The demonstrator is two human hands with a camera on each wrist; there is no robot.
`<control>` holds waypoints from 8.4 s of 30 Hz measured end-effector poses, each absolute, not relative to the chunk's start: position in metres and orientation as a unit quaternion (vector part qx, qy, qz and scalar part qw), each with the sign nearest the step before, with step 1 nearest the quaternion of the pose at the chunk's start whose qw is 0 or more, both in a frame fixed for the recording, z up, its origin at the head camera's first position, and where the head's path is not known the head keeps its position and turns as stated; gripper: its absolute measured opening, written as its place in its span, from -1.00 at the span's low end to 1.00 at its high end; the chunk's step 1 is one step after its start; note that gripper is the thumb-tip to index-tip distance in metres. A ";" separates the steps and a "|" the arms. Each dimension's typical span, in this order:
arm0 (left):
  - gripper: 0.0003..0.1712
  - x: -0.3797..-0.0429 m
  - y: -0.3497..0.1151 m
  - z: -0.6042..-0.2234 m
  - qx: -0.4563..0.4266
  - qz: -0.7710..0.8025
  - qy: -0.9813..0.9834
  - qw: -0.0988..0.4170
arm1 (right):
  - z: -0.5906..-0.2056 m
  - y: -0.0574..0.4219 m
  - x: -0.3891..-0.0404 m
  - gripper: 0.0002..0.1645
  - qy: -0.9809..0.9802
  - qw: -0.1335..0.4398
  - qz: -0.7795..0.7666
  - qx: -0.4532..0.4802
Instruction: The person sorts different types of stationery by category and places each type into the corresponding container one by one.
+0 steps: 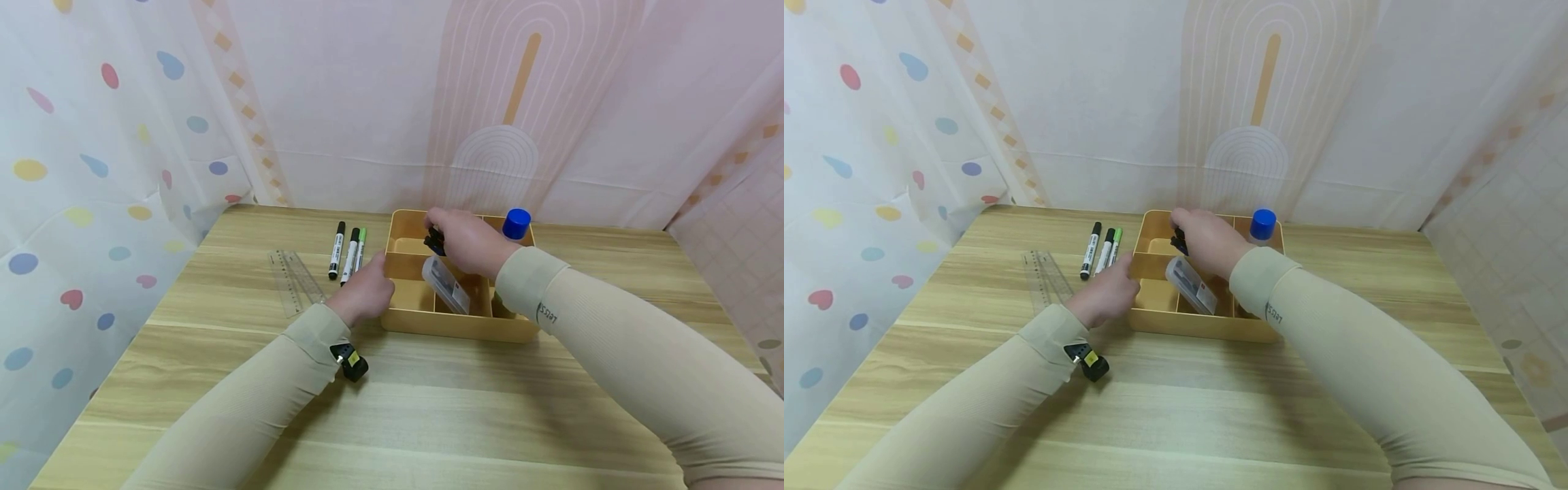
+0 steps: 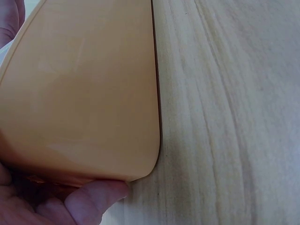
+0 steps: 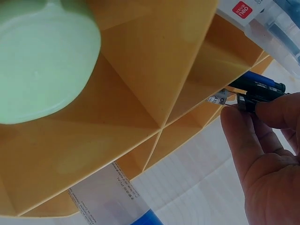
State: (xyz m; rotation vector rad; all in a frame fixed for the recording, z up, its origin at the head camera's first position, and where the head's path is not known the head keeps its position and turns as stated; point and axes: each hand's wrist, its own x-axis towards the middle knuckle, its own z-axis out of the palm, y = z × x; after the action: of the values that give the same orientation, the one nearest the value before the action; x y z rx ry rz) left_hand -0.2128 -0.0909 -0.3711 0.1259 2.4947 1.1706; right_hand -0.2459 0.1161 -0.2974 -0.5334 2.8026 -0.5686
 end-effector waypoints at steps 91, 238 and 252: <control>-0.25 -0.214 -0.099 -0.369 0.037 0.409 0.891 0.193 | -0.353 0.239 -0.176 -0.26 0.939 0.086 -0.334 0.001; -0.80 -0.223 -0.233 -0.343 -0.002 0.051 0.999 0.010 | -0.360 0.237 -0.176 -0.32 0.928 0.166 -0.332 0.024; -0.45 -0.219 -0.218 -0.329 0.014 0.069 0.997 -0.019 | -0.361 0.237 -0.176 -0.32 0.932 0.158 -0.326 0.017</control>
State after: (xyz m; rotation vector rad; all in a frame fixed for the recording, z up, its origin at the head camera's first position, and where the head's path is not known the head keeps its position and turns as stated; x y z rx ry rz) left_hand -0.2185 -0.2180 -0.3294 0.0437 3.1724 0.2208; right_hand -0.1763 0.2373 -0.3606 0.0487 2.6657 -0.9339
